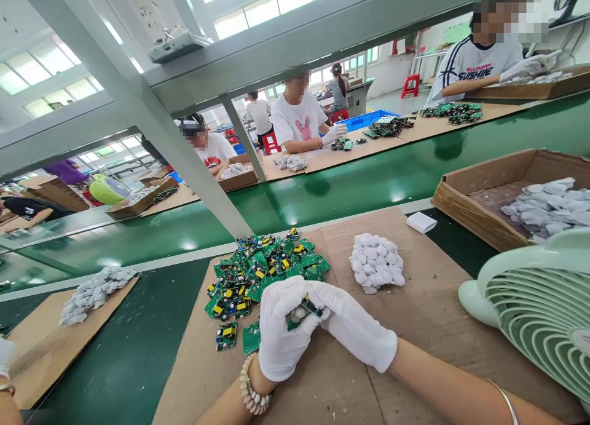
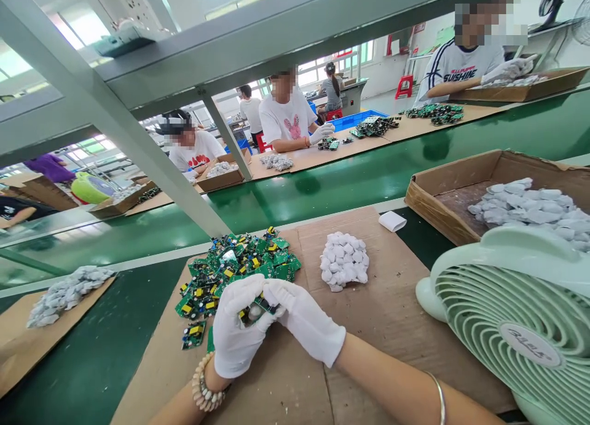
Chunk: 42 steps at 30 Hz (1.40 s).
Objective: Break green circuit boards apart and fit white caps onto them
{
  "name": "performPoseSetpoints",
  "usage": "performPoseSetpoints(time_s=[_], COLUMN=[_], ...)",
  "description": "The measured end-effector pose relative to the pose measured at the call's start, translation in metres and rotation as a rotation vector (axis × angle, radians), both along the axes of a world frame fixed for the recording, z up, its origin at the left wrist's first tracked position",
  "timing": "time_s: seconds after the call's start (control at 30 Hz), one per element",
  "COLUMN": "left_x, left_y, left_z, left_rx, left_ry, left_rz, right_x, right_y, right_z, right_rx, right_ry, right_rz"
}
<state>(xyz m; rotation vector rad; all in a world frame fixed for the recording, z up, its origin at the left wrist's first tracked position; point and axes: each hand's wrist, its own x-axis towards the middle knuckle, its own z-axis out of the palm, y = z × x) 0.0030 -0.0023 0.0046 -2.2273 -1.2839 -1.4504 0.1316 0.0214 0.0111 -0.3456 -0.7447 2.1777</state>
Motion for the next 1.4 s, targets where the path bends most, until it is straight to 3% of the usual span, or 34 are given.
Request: performPoseSetpoints(time_s=[0.13,0.47,0.63,0.7,0.87,0.97,1.03,1.2,1.4], left_x=[-0.002,-0.004,-0.007,-0.007,-0.005,-0.005,-0.005,-0.006,-0.006], left_y=[0.002,0.0,0.001,0.0,0.0,0.001,0.002,0.003,0.003], left_z=[0.001,0.001,0.002,0.005,0.01,0.011,0.01,0.007,0.009], left_rx=[-0.002,0.02,0.009,0.007,0.008,0.013,0.009,0.023,0.017], left_ry=[0.0,0.102,0.099,0.105,0.085,0.074,0.08,0.123,0.136], left_rz=[-0.038,-0.05,-0.026,-0.017,0.002,-0.007,0.001,0.046,0.035], right_x=[0.0,0.005,0.001,0.001,0.003,0.005,0.007,0.012,0.014], right_y=[0.003,0.004,0.005,0.004,0.002,0.007,0.01,0.012,0.014], right_z=[0.001,-0.003,0.004,0.005,0.003,0.0,-0.001,-0.003,-0.007], right_rx=[-0.133,0.031,-0.05,-0.036,0.111,0.136,0.236,0.54,0.582], right_ry=[0.13,0.011,0.019,-0.005,-0.271,-0.279,-0.292,-0.483,-0.48], right_rz=[0.177,-0.04,0.078,0.064,-0.204,-0.158,-0.136,-0.292,-0.275])
